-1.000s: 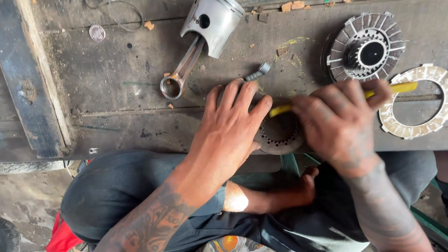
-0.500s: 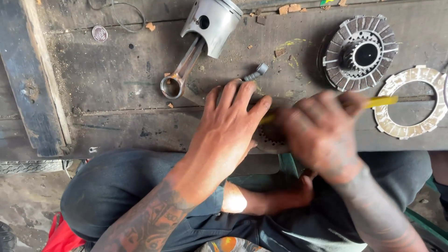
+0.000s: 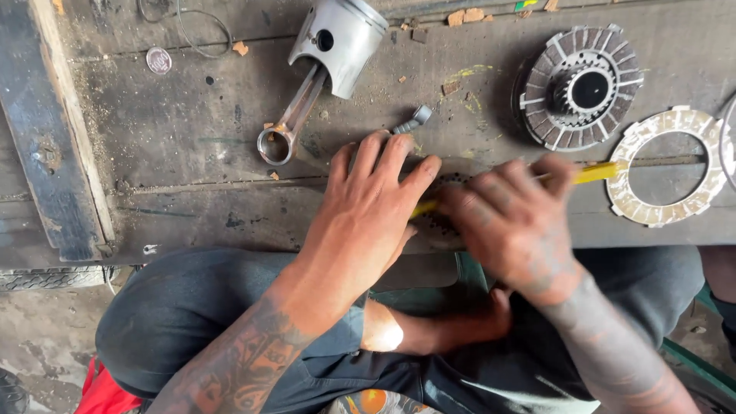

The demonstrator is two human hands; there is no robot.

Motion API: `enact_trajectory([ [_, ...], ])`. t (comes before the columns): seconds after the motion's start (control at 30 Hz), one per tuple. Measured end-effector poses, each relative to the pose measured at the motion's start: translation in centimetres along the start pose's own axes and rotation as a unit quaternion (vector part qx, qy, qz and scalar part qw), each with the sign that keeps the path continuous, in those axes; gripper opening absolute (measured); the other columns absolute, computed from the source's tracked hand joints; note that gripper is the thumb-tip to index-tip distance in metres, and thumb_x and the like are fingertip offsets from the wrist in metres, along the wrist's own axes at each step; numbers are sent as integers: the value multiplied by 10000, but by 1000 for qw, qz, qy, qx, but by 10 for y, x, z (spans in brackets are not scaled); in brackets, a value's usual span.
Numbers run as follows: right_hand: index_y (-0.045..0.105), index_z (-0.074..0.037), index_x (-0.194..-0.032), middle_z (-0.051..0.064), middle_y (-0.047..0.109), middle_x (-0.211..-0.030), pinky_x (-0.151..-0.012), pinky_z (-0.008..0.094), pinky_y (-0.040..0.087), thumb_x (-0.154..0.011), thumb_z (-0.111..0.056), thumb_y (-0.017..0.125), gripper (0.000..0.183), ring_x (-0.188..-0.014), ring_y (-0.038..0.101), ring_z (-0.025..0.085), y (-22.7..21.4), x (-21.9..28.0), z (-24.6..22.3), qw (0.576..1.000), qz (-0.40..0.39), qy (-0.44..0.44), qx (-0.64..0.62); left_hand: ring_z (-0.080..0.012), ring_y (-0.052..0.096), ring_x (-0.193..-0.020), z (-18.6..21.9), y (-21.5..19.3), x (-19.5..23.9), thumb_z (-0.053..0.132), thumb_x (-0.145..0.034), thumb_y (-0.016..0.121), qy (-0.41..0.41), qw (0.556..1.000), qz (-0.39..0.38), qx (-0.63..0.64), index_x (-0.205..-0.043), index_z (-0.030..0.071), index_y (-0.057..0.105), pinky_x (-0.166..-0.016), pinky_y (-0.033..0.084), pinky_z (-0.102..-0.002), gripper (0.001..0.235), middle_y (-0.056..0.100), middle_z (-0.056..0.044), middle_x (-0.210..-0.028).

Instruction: The person scrubs a circular metal clutch plate with a yellow brush while sitting on a wooden workbench. They rotate the part to clean different sections and briefly place it on the bench before resuming scrubbing.

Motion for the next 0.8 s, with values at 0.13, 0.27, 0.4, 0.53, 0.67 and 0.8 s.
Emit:
enact_trajectory([
  [0.13, 748, -249, -924, -49, 636, -861, -1008, 428, 310, -1052, -196, 755, 138, -815, 550, 219, -8, 18, 36, 998, 45, 33, -8, -342, 475, -1249, 1, -2, 1, 363, -605, 890, 10, 1000, 0, -14, -1369, 188, 552, -1030, 425, -538, 853, 491, -115, -1362],
  [0.27, 747, 43, -1104, 137, 644, -949, -986, 464, 306, -1118, -56, 646, 142, -884, 518, 323, -27, 49, 89, 965, 138, 181, -128, -324, 455, -1306, 11, -12, -2, 524, -690, 854, 42, 999, 12, -3, -1453, 95, 479, -1098, 385, -490, 953, 481, -136, -1408],
  [0.4, 723, 100, -1097, 159, 600, -892, -953, 454, 301, -1108, -13, 586, 178, -798, 469, 306, -35, 48, 91, 950, 172, 196, -169, -279, 516, -1109, 32, -13, -10, 739, -693, 784, 72, 997, 12, -27, -1493, 99, 481, -932, 400, -449, 1069, 527, -105, -1414],
  [0.53, 715, 90, -1104, 160, 602, -907, -926, 451, 311, -1119, -40, 575, 191, -815, 468, 317, -35, 49, 93, 951, 167, 196, -171, -256, 509, -1215, 50, 5, -6, 776, -682, 778, 95, 995, 11, -36, -1543, 106, 425, -1051, 396, -445, 1146, 522, -97, -1462],
  [0.67, 704, 73, -1078, 150, 607, -895, -904, 434, 311, -1130, -148, 547, 276, -810, 474, 301, -36, 48, 92, 947, 172, 195, -191, -281, 459, -1355, 57, 12, -4, 686, -708, 770, 99, 989, 19, -107, -1570, 149, 390, -1130, 382, -449, 1084, 458, -146, -1536],
  [0.8, 710, 44, -1043, 131, 656, -917, -891, 415, 322, -1107, -134, 562, 241, -810, 504, 280, -35, 44, 89, 948, 162, 187, -202, -365, 395, -1440, 53, 16, -4, 624, -680, 837, 93, 994, 14, -48, -1572, 125, 373, -1177, 356, -480, 1123, 326, -233, -1620],
])
Point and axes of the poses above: each hand's wrist, its own x-axis away from the middle knuckle, its own y-axis out of the palm, z = x × y, the point moved 10 cm from there along -x, towards the middle knuckle
